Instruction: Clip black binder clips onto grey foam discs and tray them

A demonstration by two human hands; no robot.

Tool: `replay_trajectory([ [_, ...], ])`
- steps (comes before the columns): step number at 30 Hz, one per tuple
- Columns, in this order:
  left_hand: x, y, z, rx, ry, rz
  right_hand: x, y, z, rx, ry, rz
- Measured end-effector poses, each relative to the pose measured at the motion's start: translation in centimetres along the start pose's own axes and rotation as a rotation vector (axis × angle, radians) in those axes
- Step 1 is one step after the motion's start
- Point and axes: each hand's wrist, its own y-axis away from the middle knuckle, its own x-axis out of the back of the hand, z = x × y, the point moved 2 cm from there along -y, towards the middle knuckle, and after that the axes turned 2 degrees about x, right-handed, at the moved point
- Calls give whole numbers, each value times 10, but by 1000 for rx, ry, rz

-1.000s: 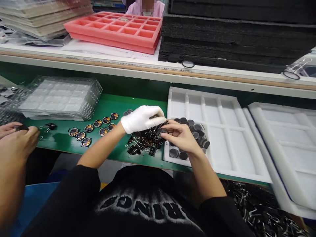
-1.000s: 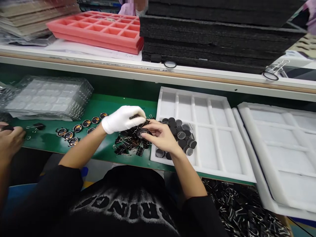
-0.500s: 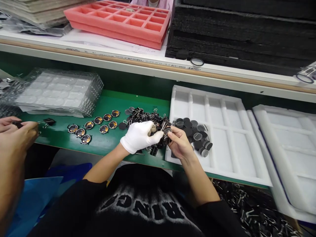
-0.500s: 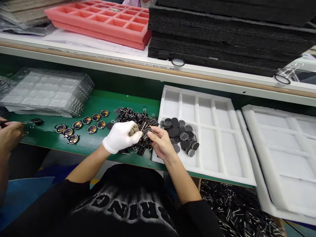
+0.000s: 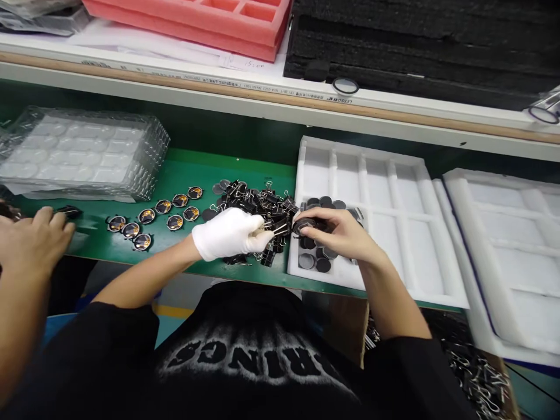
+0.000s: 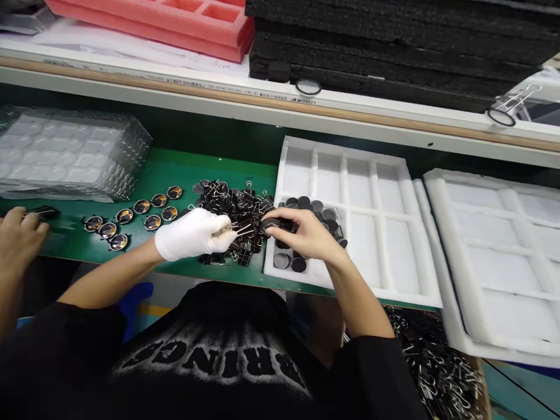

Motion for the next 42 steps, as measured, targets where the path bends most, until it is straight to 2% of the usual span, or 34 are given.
replay_trajectory([
  [3,-7,-3,5,-60,-15,-77,9,-2,-5,44,89,-155],
  [5,-11,-4,8,-89,-14,-98,11,-3,-5,70,109,-197],
  [11,-9,-9,13,-141,-6,-120,11,3,3,109,127,-191],
  [16,-9,-13,18,-127,37,-147,9,9,9,80,104,-151],
  [20,-12,-15,19,-112,6,-202,5,12,12,78,109,-181],
  [23,-7,-20,17,-91,-8,-244,6,12,15,97,97,-173],
  [25,-2,-27,18,-47,115,-291,11,11,16,143,113,-119],
  [28,-1,-44,22,179,545,-470,20,7,17,244,222,5],
  [29,-2,-51,23,256,680,-508,23,6,17,262,277,40],
  [31,-3,-71,24,315,822,-485,30,7,22,244,425,143],
  [34,-2,-116,14,231,693,-306,41,17,38,135,699,434],
  [36,-1,-155,-3,203,501,-191,44,28,54,52,830,538],
  [39,-3,-221,-32,173,248,-21,40,41,83,-66,905,417],
  [42,-12,-277,-58,190,115,24,33,49,104,-133,889,312],
])
